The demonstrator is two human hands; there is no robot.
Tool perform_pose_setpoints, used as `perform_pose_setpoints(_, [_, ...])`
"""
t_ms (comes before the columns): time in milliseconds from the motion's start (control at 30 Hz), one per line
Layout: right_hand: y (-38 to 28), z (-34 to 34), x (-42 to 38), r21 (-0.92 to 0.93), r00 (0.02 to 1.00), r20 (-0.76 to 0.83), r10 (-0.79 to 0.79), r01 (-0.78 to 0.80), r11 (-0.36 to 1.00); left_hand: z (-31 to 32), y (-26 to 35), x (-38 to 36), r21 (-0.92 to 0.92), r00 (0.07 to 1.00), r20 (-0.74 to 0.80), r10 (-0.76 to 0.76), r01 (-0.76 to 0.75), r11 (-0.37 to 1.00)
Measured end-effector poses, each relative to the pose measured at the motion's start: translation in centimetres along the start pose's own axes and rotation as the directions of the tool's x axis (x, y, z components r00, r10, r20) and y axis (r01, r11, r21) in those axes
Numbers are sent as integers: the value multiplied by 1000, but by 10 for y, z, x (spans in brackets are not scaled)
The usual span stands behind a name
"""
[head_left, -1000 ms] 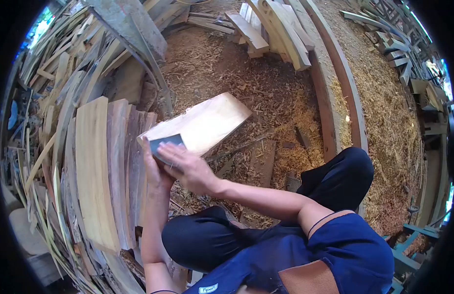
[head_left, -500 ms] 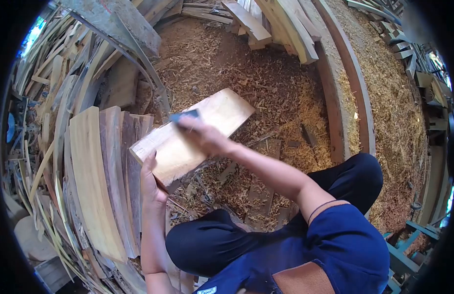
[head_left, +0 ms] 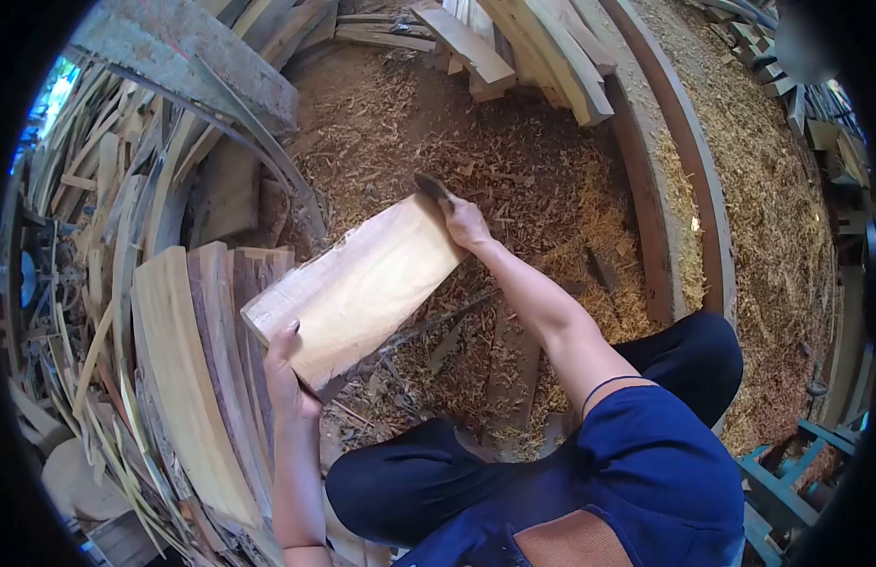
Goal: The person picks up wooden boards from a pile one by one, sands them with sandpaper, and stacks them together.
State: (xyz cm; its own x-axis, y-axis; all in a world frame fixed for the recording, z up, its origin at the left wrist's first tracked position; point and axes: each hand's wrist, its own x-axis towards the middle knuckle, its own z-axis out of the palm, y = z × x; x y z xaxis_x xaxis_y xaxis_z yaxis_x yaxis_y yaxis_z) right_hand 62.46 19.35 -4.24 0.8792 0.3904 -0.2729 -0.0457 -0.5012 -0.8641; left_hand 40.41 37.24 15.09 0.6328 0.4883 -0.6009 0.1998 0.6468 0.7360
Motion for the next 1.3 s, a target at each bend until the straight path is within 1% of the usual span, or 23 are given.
perform_pose_setpoints(33, [-4,-3,-10,-37,999,18,42,-41,998,3,3,1,6,1000,9,-3,3,1000])
perform_pose_setpoints(100, [-24,16,-41,334,837,-74,-542,533,777,11,8,-1,-48,997,62,-48,51,998])
perform_pose_setpoints(133, [-24,30,-54,106,775,-144,-615,630,769,15,12,-2,-87,991,105,-84,93,992])
perform_pose_setpoints(200, [-19,35,-68,499,906,-154,-395,416,760,10,9,-4,-56,993,61,-97,100,993])
perform_pose_setpoints(233, [-24,12,-57,901,985,64,-158,11,434,9,10,-3,-29,996,48,-76,77,997])
perform_pose_setpoints(267, [15,13,-40,376,968,-166,-187,237,896,5,11,-2,-26,997,48,-62,63,998])
perform_pose_setpoints(300, [19,5,-31,159,937,-314,-152,210,965,2,10,1,-15,998,54,-28,28,999])
perform_pose_setpoints(367, [27,16,-34,134,972,-234,-9,41,990,-1,3,7,2,997,71,16,-16,1000])
perform_pose_setpoints(467, [-2,37,-67,192,865,-308,-397,465,864,12,5,5,-54,992,119,-38,45,998])
perform_pose_setpoints(500, [-5,35,-76,11,816,-304,-492,520,854,10,6,3,-52,992,116,-56,62,997])
perform_pose_setpoints(567, [12,14,-60,364,966,-208,-156,225,904,8,4,-1,11,1000,28,-13,13,1000])
perform_pose_setpoints(633, [50,14,-22,-25,973,-210,97,-104,994,15,5,-3,7,998,8,67,-67,998])
perform_pose_setpoints(700, [19,20,-42,-13,977,-214,-12,9,1000,13,2,4,-36,995,39,88,-86,996])
perform_pose_setpoints(767, [21,46,-62,-92,779,-412,-472,480,873,18,1,6,-61,998,53,44,-41,997])
perform_pose_setpoints(833, [15,28,-67,237,916,-331,-228,315,919,25,2,-10,-36,1000,-8,-16,16,999])
perform_pose_setpoints(867, [6,8,-64,80,983,-156,92,-80,994,22,-1,-15,-18,1000,-9,-24,23,1000])
perform_pose_setpoints(933, [30,6,-25,-66,976,-214,42,-57,996,24,-4,-23,-22,1000,15,-5,5,1000])
perform_pose_setpoints(1033, [-12,-29,-40,204,902,-429,-59,160,966,40,5,-43,193,999,-47,-1,10,981])
perform_pose_setpoints(1067, [6,-30,-26,317,849,-520,-90,290,903,52,9,-65,363,987,-4,162,-149,920])
perform_pose_setpoints(1100, [1,-31,-23,385,819,-571,-49,320,866,47,1,-63,320,913,273,302,-382,867])
perform_pose_setpoints(1167, [-26,-23,-33,532,850,-497,174,139,836,60,14,-92,253,701,527,480,-669,698])
perform_pose_setpoints(1267, [-65,-8,-52,638,921,-201,334,-136,758,58,34,-97,229,761,440,478,-609,759])
perform_pose_setpoints(1300, [-70,-5,-53,766,971,-130,201,-30,642,55,42,-99,278,811,384,441,-557,783])
